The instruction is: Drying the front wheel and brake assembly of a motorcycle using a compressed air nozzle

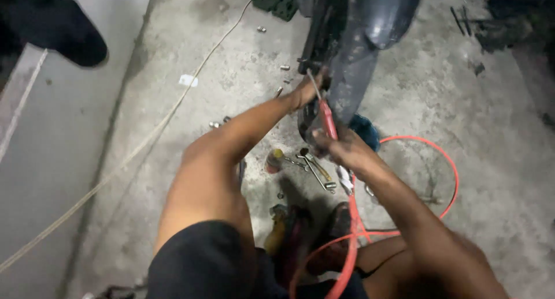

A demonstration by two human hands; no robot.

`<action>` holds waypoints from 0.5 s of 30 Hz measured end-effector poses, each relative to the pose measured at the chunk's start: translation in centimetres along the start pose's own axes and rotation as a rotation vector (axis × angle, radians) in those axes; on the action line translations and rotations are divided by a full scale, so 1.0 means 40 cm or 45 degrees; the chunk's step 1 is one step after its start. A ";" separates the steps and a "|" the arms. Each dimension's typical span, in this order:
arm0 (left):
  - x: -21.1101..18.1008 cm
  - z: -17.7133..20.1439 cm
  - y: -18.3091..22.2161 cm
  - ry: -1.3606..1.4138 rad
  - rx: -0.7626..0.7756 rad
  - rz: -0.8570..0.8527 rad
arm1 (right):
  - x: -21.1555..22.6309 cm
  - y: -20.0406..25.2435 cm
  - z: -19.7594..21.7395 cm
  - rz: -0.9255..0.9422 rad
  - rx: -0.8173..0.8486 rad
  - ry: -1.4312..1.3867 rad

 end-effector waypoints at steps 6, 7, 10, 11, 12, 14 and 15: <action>-0.392 -0.114 0.448 -0.060 0.060 -0.277 | -0.066 0.189 0.179 0.008 -0.081 -0.124; -0.456 -0.133 0.437 -0.084 0.104 -0.289 | -0.018 0.209 0.215 0.015 -0.117 -0.160; -0.585 -0.150 0.444 -0.264 -0.018 -0.271 | 0.008 0.222 0.301 -0.012 -0.256 0.310; -0.615 -0.136 0.446 -0.367 -0.169 -0.268 | -0.047 0.183 0.348 -0.022 -0.350 0.128; -0.658 -0.117 0.442 -0.457 -0.337 -0.279 | -0.091 0.137 0.401 -0.021 -0.441 -0.034; -0.562 -0.104 0.394 -0.514 -0.333 -0.285 | -0.135 0.061 0.420 -0.079 -0.471 0.109; -0.515 -0.095 0.370 -0.550 -0.364 -0.287 | -0.157 0.022 0.433 -0.130 -0.478 0.286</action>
Point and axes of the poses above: each hand's wrist, its own y-axis away from the middle knuckle, its own z-axis out of the back of the hand, x = y × z, the point moved 9 cm from there along -y, towards the middle knuckle, and after that the axes turned 6 degrees about -z, right-handed, at the moved point
